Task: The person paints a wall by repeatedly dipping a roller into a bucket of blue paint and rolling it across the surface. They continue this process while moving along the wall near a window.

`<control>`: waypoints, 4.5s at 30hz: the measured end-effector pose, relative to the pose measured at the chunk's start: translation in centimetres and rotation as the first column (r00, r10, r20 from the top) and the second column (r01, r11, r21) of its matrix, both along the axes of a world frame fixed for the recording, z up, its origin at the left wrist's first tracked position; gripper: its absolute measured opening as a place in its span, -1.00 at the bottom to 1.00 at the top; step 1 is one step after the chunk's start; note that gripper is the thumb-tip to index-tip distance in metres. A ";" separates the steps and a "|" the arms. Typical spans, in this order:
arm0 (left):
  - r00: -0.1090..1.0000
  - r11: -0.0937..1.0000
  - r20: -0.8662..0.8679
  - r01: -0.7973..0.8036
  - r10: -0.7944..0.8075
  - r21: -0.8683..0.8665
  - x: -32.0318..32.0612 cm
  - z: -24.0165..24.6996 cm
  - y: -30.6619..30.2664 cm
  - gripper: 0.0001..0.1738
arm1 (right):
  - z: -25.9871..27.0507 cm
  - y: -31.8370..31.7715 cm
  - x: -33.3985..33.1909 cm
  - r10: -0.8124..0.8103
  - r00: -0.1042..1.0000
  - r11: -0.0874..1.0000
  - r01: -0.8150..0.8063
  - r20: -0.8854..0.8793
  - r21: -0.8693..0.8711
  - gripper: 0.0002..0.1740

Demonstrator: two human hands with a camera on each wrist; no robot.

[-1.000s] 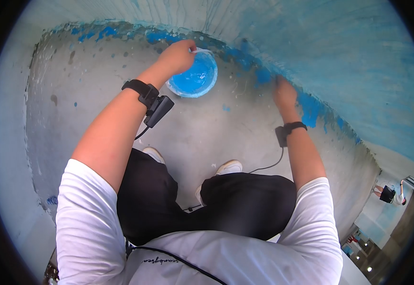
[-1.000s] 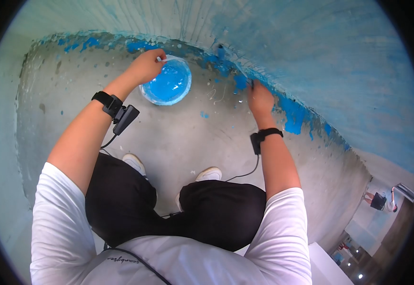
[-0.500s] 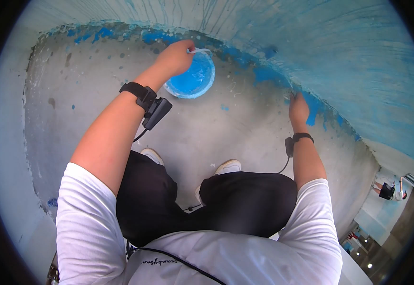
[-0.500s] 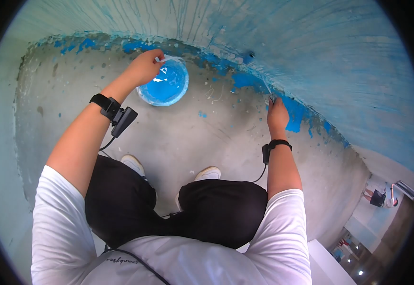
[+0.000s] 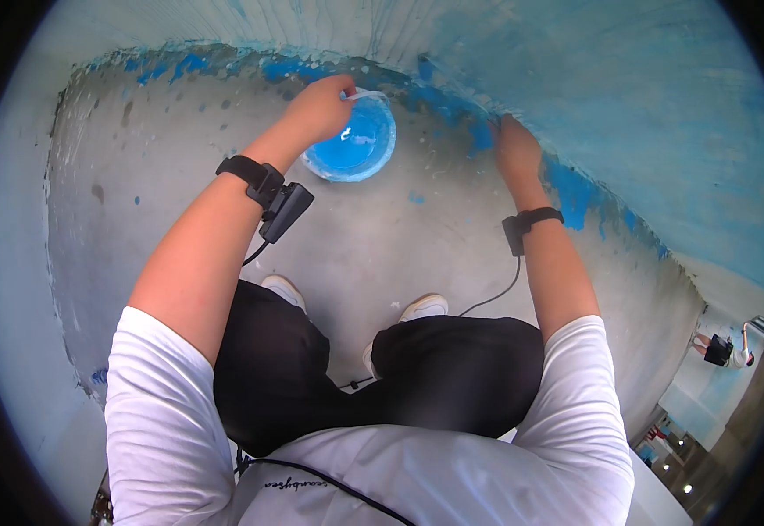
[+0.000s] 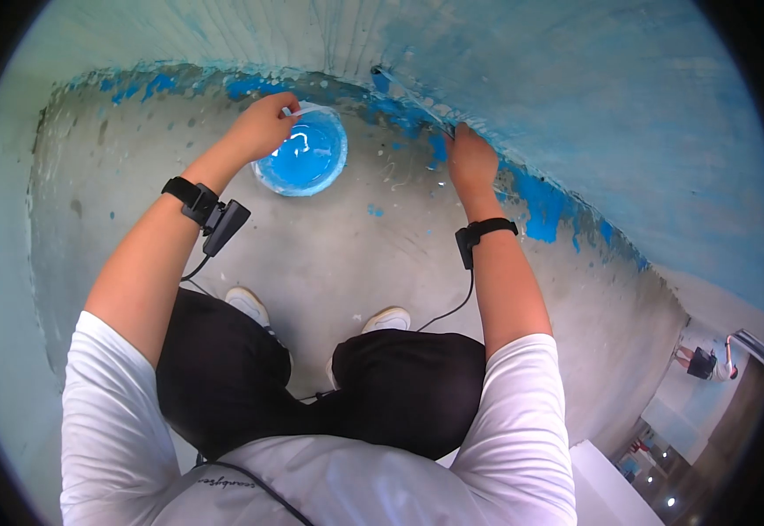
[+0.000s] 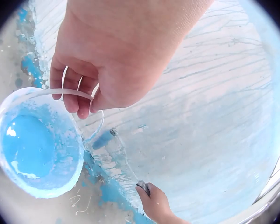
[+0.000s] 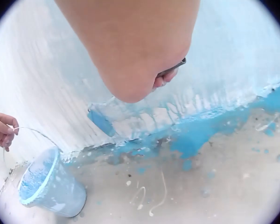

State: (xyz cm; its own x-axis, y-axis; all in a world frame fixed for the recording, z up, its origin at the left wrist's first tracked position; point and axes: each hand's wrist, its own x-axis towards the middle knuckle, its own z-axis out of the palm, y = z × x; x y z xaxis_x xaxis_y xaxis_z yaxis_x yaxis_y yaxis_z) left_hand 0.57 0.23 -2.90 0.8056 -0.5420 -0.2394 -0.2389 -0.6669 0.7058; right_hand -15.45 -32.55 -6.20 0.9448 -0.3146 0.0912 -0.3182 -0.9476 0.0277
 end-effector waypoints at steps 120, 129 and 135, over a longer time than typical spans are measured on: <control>0.993 0.999 -0.115 0.032 -0.030 0.013 -0.4 0.8 -1.4 -0.84 | -0.7 -14.6 -14.6 -0.174 0.985 0.966 0.169 -0.009 -0.194 -0.72; 0.990 0.998 -0.139 0.031 -0.037 -0.050 -0.5 1.1 -1.1 -0.88 | 1.7 -10.2 -6.8 -0.174 0.900 0.967 0.080 -0.399 -0.243 -0.84; 0.994 0.997 -0.098 0.035 -0.041 -0.064 -0.2 -0.3 -0.7 -0.85 | 1.9 -6.6 -2.2 0.046 0.832 0.947 -0.212 -0.553 -0.241 -0.78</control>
